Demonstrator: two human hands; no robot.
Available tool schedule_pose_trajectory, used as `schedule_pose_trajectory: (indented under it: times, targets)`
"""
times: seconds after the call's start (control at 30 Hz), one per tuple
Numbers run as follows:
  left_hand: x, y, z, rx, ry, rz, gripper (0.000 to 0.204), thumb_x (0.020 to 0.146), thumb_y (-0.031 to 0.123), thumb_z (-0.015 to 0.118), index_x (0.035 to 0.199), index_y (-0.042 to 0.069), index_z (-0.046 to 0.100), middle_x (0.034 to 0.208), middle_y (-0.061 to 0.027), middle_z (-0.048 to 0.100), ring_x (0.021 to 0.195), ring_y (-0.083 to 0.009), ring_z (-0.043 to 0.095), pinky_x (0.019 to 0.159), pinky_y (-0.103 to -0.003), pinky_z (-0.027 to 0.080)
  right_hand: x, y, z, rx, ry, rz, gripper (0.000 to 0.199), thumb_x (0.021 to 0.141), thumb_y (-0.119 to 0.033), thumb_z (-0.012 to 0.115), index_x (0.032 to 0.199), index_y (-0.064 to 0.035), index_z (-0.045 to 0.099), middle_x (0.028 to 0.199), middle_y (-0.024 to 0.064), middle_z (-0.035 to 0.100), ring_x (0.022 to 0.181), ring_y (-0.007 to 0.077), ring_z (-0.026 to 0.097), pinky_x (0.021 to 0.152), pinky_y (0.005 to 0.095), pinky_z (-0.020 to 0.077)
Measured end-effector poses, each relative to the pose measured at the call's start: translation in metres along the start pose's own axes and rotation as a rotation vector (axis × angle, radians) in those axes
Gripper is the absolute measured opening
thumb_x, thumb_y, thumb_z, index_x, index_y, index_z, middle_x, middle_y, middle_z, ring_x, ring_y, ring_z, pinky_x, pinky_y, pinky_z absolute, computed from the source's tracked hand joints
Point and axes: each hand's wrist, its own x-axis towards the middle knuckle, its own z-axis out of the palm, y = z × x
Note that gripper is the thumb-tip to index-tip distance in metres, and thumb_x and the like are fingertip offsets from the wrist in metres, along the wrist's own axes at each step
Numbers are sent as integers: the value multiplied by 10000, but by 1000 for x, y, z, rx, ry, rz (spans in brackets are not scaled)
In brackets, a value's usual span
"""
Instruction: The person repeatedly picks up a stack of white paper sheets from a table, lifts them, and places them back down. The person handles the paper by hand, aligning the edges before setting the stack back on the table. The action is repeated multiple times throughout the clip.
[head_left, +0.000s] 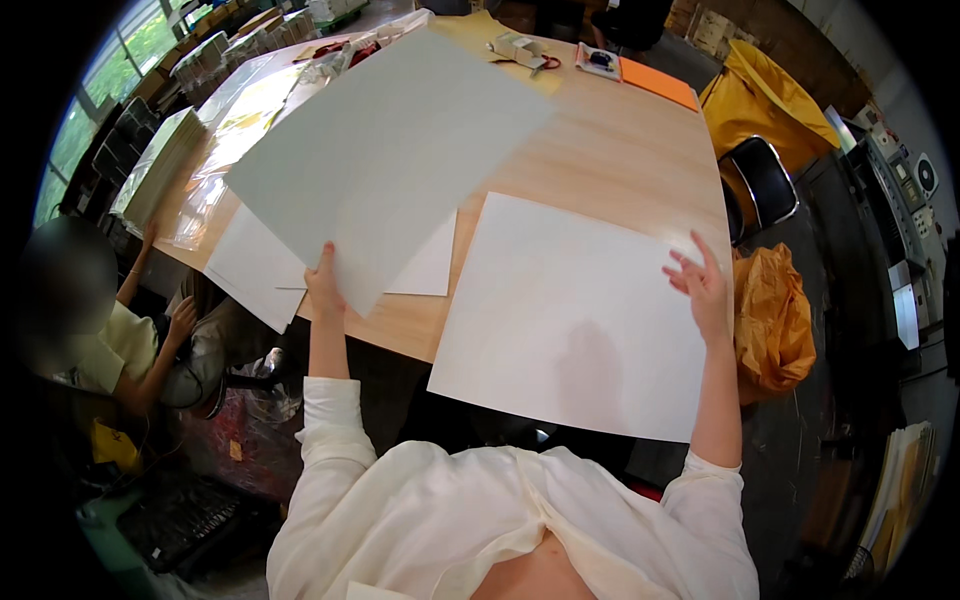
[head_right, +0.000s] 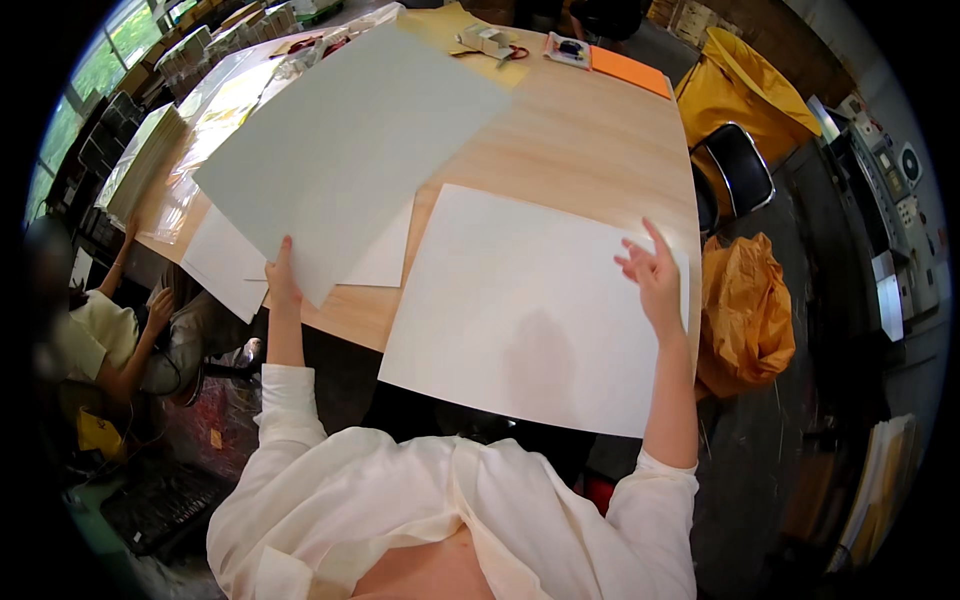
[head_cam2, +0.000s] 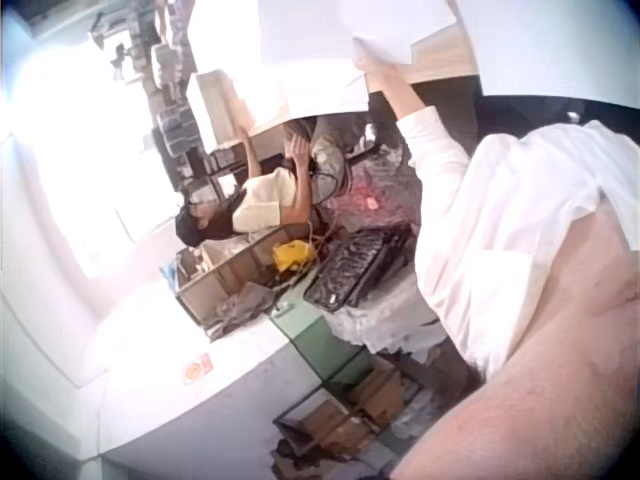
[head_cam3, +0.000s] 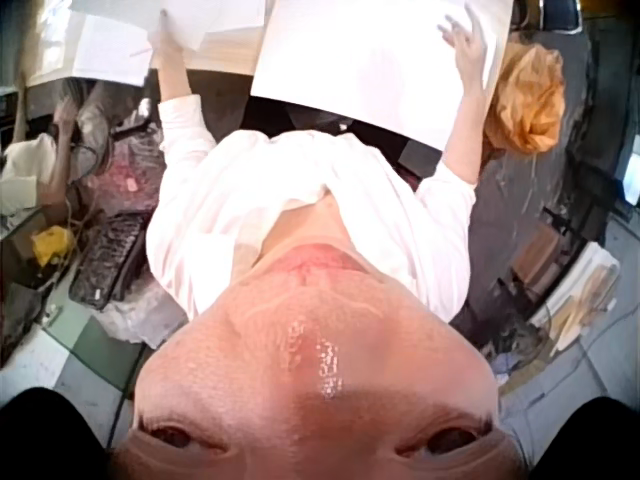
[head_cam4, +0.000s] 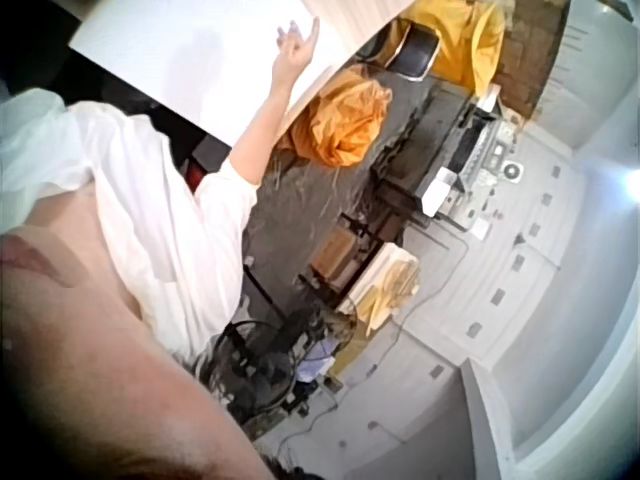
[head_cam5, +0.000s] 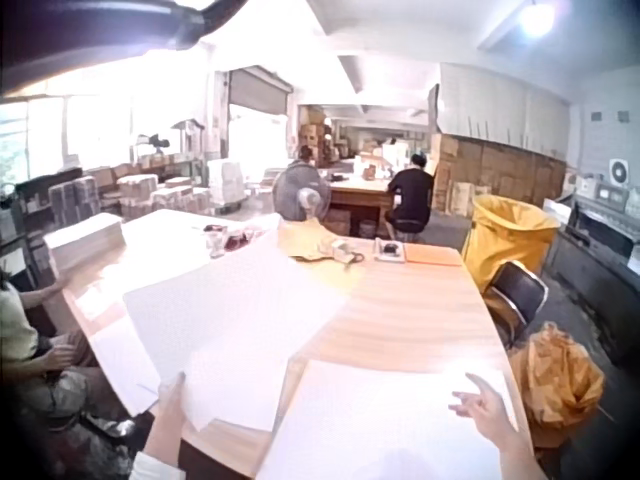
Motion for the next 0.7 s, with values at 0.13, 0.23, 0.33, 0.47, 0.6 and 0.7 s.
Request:
schedule_pose_trajectory:
  times: [0.13, 0.23, 0.33, 0.47, 0.6, 0.7]
  targets:
    - [13, -12, 8, 141, 225, -166, 508, 846, 213, 736, 1165, -126, 534, 1151, -171, 595, 998, -248, 610, 850, -359, 520, -45, 30, -9, -21, 13, 194, 518, 990, -138, 447, 1484, -89, 300, 1183, 217, 621, 1014, 261, 668, 845, 325, 535]
    - [61, -43, -45, 242, 205, -106, 506, 851, 184, 721, 1166, -154, 515, 1187, -195, 577, 1038, -282, 593, 878, -365, 507, -66, 40, -1, 20, 9, 260, 525, 991, -154, 452, 1487, -89, 291, 1185, 234, 617, 1013, 272, 670, 848, 331, 535]
    - [75, -61, -66, 451, 222, -15, 669, 808, 243, 757, 1219, -187, 451, 1208, -268, 558, 1061, -328, 592, 910, -388, 494, -84, 45, -3, 39, 43, 290, 533, 992, -169, 466, 1487, -88, 287, 1184, 238, 617, 1015, 277, 669, 851, 339, 535]
    - [69, -65, -51, 1086, 409, 169, 966, 746, 346, 791, 1317, -216, 253, 1218, -369, 503, 1096, -439, 566, 929, -452, 485, -109, 38, -14, 14, 97, 285, 540, 992, -179, 486, 1486, -88, 288, 1177, 233, 622, 1013, 277, 669, 855, 345, 535]
    - [56, -59, -33, 1607, 646, 166, 1015, 729, 452, 774, 1400, -92, 241, 1386, -388, 294, 1269, -477, 385, 977, -507, 428, -129, 33, -34, -26, 103, 223, 542, 987, -155, 495, 1484, -82, 292, 1165, 210, 635, 994, 245, 672, 840, 325, 531]
    - [21, -49, -4, 1743, 579, 329, 838, 758, 423, 754, 1372, 12, 357, 1393, -317, 303, 1241, -424, 368, 979, -483, 390, -148, 26, -57, -29, 191, 204, 509, 978, -123, 511, 1457, -66, 347, 1144, 185, 652, 972, 207, 672, 817, 294, 522]
